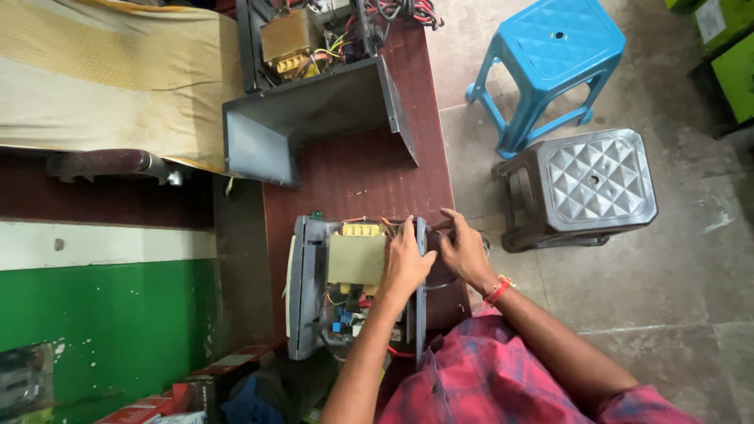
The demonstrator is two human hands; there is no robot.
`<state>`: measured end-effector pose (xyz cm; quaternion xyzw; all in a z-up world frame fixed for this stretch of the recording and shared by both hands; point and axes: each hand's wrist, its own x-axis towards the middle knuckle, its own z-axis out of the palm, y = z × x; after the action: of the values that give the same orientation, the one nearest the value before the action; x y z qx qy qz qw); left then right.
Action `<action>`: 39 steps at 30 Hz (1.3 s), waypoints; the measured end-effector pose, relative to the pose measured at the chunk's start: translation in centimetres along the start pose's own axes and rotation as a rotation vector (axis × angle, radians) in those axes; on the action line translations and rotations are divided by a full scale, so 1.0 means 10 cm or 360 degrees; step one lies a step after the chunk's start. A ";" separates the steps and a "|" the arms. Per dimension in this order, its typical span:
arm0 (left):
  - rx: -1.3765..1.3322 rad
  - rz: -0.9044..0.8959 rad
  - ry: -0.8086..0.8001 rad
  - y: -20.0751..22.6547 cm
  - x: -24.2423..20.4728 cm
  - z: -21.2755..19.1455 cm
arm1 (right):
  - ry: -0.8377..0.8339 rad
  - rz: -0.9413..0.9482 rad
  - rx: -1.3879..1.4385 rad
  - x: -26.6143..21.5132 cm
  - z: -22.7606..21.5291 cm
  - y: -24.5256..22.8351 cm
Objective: The person is repairing an electronic device, likely a power inverter, by manipulating internal wires and components with a screwdriver. They are seen adjusting connections and handling the device's casing.
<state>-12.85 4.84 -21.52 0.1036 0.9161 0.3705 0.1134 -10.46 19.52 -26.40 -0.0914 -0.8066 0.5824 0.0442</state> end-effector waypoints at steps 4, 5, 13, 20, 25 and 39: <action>0.0017 0.0213 0.0150 0.16 -0.22 -0.14 | -0.0116 -0.0021 -0.0021 0.03 0.04 0.07; 0.0009 0.0224 0.0193 0.19 -0.28 -0.19 | -0.0111 -0.0005 -0.0009 0.04 0.06 0.09; 0.0244 -0.0091 0.0884 -0.32 -0.82 -1.01 | -0.0178 0.0287 -0.0485 0.15 0.15 0.14; 0.0532 -0.0443 0.1099 -1.25 -1.28 -1.28 | -0.0047 0.0209 -0.0054 0.06 0.18 0.05; 0.0440 -0.0793 0.0930 -1.38 -1.30 -1.10 | -0.0133 0.0425 -0.0464 0.11 0.16 0.07; 0.0612 -0.0962 0.0903 -1.16 -1.23 -1.12 | 0.0019 0.0281 -0.0200 0.04 0.33 0.24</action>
<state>-5.53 -14.01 -20.23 -0.2548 0.9522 0.1576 -0.0601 -11.18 17.27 -29.76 -0.1682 -0.8300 0.5318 -0.0082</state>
